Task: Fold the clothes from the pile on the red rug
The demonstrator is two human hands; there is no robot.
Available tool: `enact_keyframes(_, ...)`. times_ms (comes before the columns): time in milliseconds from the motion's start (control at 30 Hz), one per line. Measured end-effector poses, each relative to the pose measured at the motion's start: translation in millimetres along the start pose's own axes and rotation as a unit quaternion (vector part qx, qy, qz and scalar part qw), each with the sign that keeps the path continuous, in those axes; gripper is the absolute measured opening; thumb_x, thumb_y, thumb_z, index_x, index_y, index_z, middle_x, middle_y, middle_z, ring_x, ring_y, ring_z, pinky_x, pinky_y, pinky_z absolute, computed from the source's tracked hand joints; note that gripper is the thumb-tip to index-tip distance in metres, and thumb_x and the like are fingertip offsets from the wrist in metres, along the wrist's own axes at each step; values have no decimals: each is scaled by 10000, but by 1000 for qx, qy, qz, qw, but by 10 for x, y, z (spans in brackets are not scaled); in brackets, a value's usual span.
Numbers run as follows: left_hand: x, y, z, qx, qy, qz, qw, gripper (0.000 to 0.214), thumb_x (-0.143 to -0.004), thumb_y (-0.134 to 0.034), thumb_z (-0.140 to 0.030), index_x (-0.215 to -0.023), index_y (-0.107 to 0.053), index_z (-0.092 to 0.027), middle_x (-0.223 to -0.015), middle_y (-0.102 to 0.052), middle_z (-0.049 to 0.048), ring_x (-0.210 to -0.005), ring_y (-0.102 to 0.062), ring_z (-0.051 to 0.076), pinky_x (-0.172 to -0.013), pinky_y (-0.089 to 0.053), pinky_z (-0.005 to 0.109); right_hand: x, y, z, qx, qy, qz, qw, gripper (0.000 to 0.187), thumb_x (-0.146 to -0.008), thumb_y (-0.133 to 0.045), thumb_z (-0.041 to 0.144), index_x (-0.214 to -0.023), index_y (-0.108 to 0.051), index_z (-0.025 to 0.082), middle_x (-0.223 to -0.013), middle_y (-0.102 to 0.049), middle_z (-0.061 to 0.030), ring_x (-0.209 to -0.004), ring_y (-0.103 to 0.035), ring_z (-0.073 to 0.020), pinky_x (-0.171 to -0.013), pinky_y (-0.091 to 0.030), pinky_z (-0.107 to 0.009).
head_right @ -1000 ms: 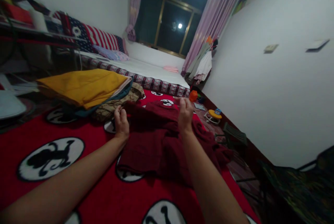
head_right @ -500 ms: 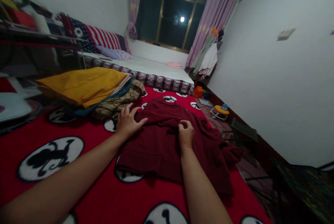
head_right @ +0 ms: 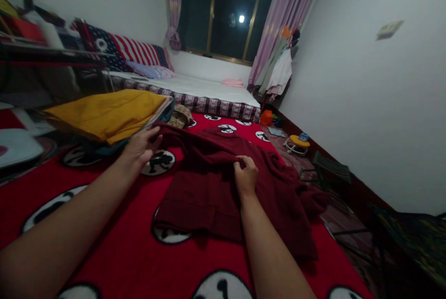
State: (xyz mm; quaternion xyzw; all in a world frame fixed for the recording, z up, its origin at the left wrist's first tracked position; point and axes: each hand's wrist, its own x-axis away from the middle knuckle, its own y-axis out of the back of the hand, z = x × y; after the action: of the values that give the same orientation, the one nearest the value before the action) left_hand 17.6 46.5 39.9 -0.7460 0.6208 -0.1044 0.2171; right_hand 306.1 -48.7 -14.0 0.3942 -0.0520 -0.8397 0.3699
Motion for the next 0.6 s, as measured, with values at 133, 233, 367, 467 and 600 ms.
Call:
enact_keyframes(133, 15, 10, -52, -50, -120, -52, 990, 266, -767, -542, -148, -1026, -579, -197, -1130, -608, 64, -1064, -604, 190, -935, -517, 380, 49, 17, 135, 9, 93, 49, 994, 138, -802, -546, 275, -790, -662, 200, -792, -658, -34, -743, -608, -174, -705, -450, -279)
enact_keyframes(233, 141, 17, -61, -276, -298, -68, 911, 349, -743, -615, -153, -1086, -619, -219, -1383, -445, 80, -1311, -409, 279, -1117, -334, 466, 102, 16, 226, 41, 147, 130, 980, 114, -818, -571, 270, -795, -666, 211, -788, -656, -24, -737, -607, -166, -704, -436, -272)
enact_keyframes(367, 354, -138, -11, -453, -397, 44, 797, 216, -776, -597, -142, -943, -699, -232, -1347, -503, 48, -1314, -388, 285, -1145, -276, 457, 168, -16, 316, 68, 210, 207, 953, 108, -801, -617, 263, -884, -661, 209, -816, -660, -20, -741, -603, -162, -707, -423, -270)
enact_keyframes(467, 406, -401, 155, -457, -359, 173, 795, 192, -827, -559, -182, -942, -706, -227, -1117, -652, 44, -1118, -555, 228, -1041, -404, 392, 207, -52, 367, 75, 244, 256, 932, 114, -805, -612, 244, -902, -661, 210, -827, -651, -19, -748, -599, -156, -709, -421, -261)
enact_keyframes(600, 289, -831, 439, -471, -332, 339, 744, 277, -812, -622, -229, -1078, -695, -231, -1131, -658, 55, -1073, -580, 211, -992, -432, 348, 237, -88, 410, 92, 267, 285, 916, 125, -810, -592, 209, -901, -677, 212, -839, -642, -27, -763, -595, -160, -702, -418, -257)
